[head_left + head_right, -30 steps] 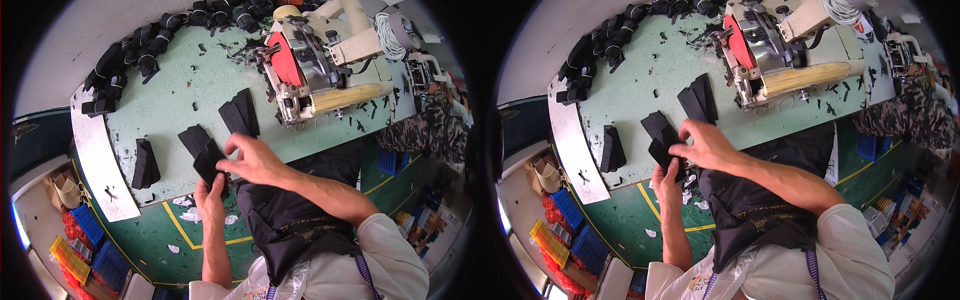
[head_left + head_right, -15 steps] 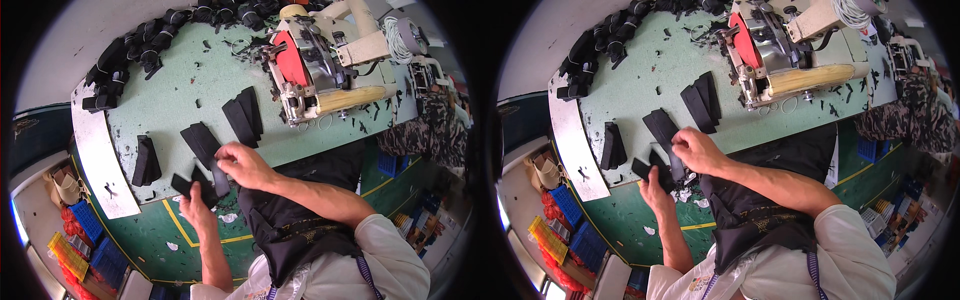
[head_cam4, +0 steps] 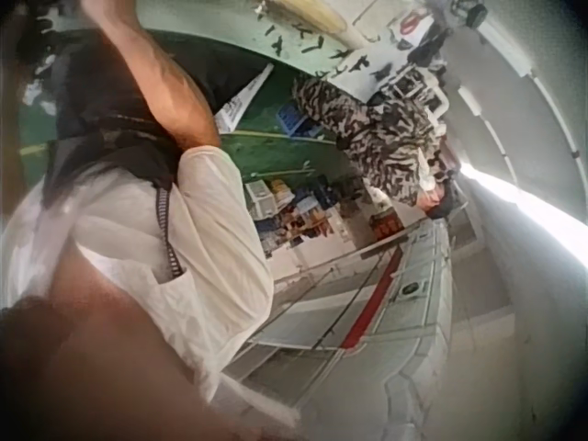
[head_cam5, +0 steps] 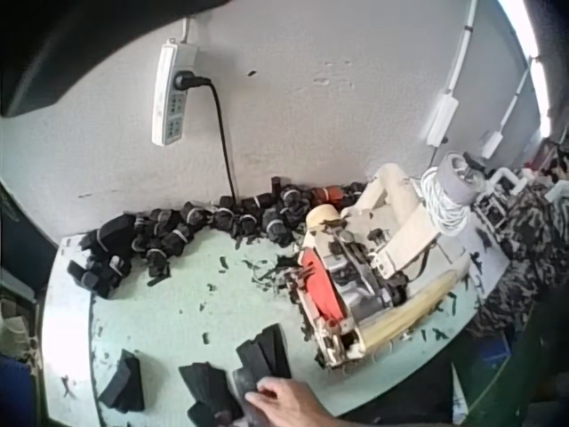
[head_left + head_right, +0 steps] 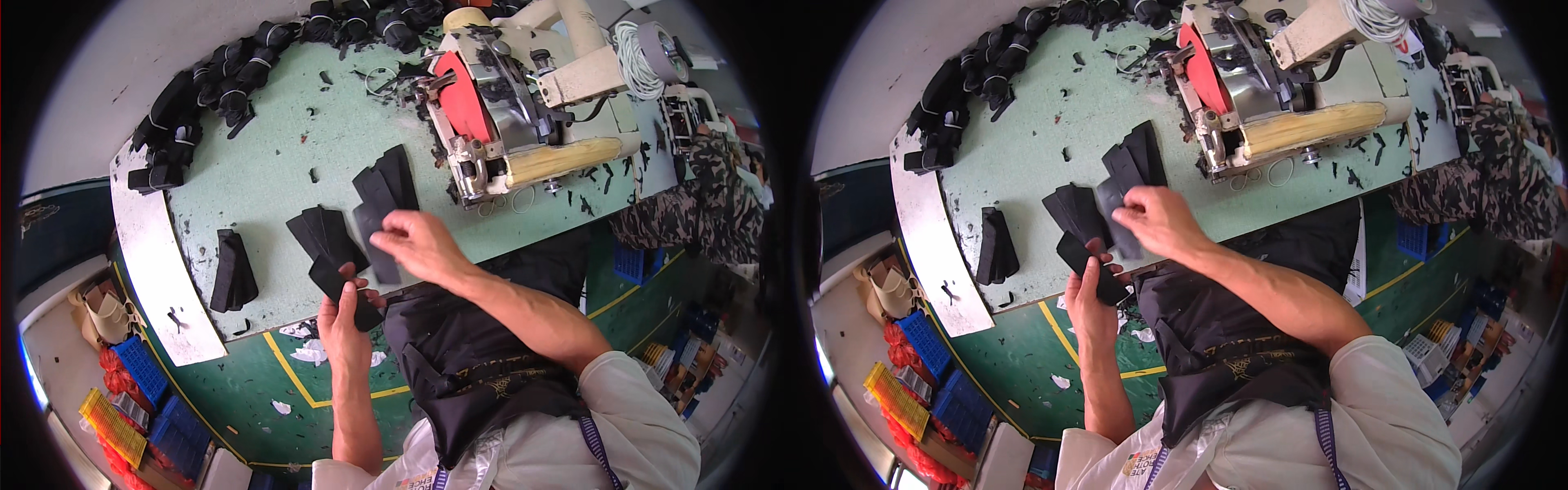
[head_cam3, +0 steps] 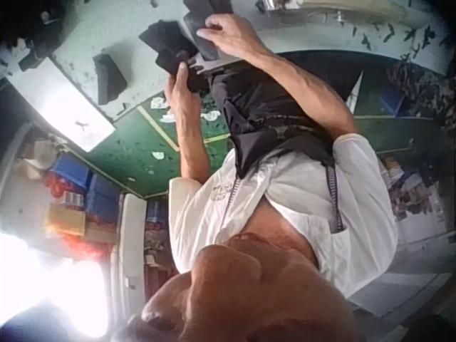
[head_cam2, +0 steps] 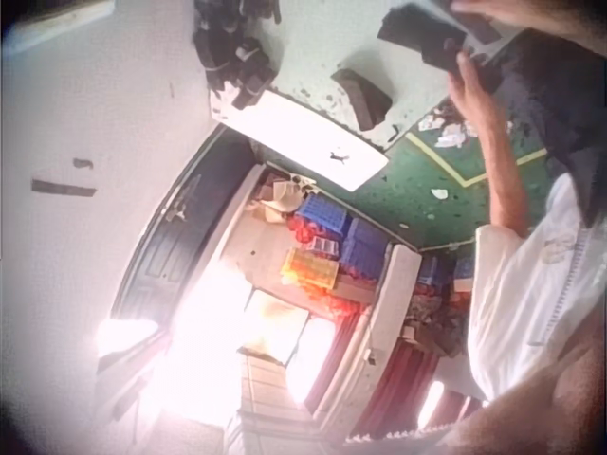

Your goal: The person feeds leather parts through a skiving machine, sorts bundles of strips by hand, opens the machine cover to clean debris from the interior, and feeds the strips through the machine to skive their edges.

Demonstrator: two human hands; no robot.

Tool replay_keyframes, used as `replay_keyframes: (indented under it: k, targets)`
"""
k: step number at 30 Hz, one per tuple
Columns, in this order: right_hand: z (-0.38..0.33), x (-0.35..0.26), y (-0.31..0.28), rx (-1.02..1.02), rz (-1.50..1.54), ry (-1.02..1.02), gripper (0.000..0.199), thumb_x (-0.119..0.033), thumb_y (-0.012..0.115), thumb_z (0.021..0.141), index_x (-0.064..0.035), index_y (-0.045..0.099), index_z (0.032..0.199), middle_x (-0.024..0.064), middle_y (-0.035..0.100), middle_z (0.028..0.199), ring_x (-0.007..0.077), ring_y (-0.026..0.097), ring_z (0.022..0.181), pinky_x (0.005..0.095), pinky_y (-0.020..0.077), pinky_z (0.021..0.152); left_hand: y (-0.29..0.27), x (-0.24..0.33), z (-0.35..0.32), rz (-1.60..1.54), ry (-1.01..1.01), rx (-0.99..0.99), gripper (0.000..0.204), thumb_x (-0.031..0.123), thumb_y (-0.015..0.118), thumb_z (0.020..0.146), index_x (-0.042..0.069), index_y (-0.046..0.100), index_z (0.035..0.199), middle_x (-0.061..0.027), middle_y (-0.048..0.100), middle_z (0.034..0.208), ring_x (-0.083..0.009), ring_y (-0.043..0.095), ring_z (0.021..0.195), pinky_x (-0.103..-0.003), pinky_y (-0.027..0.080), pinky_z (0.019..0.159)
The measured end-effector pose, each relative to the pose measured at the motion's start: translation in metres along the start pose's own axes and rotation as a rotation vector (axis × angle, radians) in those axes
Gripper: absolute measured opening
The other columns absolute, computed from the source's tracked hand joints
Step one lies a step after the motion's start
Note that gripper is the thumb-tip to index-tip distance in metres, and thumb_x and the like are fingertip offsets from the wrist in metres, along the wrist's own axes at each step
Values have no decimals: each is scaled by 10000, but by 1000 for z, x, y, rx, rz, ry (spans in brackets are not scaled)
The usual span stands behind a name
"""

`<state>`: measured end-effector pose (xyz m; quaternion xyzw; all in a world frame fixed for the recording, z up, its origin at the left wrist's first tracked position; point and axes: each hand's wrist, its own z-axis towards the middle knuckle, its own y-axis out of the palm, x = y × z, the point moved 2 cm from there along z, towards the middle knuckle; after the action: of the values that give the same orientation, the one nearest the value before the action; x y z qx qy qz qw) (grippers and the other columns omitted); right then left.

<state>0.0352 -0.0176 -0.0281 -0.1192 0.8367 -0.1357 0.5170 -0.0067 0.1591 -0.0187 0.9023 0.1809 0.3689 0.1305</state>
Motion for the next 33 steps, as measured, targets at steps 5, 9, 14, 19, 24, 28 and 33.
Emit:
replay_keyframes:
  k: [5, 9, 14, 19, 24, 28, 33]
  targets:
    - [-6, -7, -6, 68, -108, -247, 360, -297, 753, 809, -16, 582, 956, 86, 630, 866, 156, 574, 591, 317, 460, 548, 0, 4, -2, 65, 26, -120, 492, 74, 514, 962, 3, 354, 1421, -87, 547, 1178, -190, 586, 1028, -366, 493, 900]
    - [-16, -8, 18, -221, 106, -159, 358, -271, 754, 801, 2, 577, 951, 93, 640, 876, 148, 598, 655, 305, 472, 589, 1, 3, 0, 432, -48, -148, 399, 131, 559, 966, -31, 471, 1320, -87, 593, 1127, -145, 562, 1038, -281, 445, 916]
    - [-18, -16, 21, -271, 124, -71, 311, -230, 731, 807, 13, 594, 945, 106, 649, 873, 166, 630, 714, 305, 490, 644, 5, 9, -8, 337, 10, -146, 334, 119, 550, 971, -27, 516, 1270, -56, 609, 1118, -77, 567, 922, -199, 438, 766]
    - [-18, -16, 26, -233, 112, -116, 237, -197, 689, 834, 12, 635, 929, 109, 656, 826, 178, 638, 716, 314, 499, 652, -2, 12, -8, 286, -26, -123, 307, 99, 516, 982, -45, 525, 1253, -69, 625, 1118, -89, 596, 962, -223, 474, 790]
    - [-22, -22, 34, -151, 4, -127, 224, -181, 694, 829, 10, 626, 923, 121, 659, 840, 210, 652, 739, 327, 509, 673, -22, 2, -1, 131, -56, -60, 286, 139, 561, 968, -26, 584, 1201, -34, 652, 1034, -93, 599, 917, -221, 461, 816]
    - [-22, -21, 48, -47, 23, -177, 177, -124, 696, 824, 10, 619, 910, 108, 659, 837, 189, 651, 742, 311, 514, 688, -18, 3, 0, 75, 102, 32, 216, 108, 558, 963, -11, 622, 1132, -49, 663, 1038, -96, 626, 889, -219, 493, 749]
    - [-6, -18, 47, -89, 268, -61, 96, -43, 653, 845, 5, 624, 922, 62, 657, 830, 112, 622, 759, 271, 504, 706, -39, 18, -6, -40, 183, 165, 326, 105, 518, 972, -59, 510, 1254, -166, 617, 1139, -251, 653, 978, -374, 558, 846]
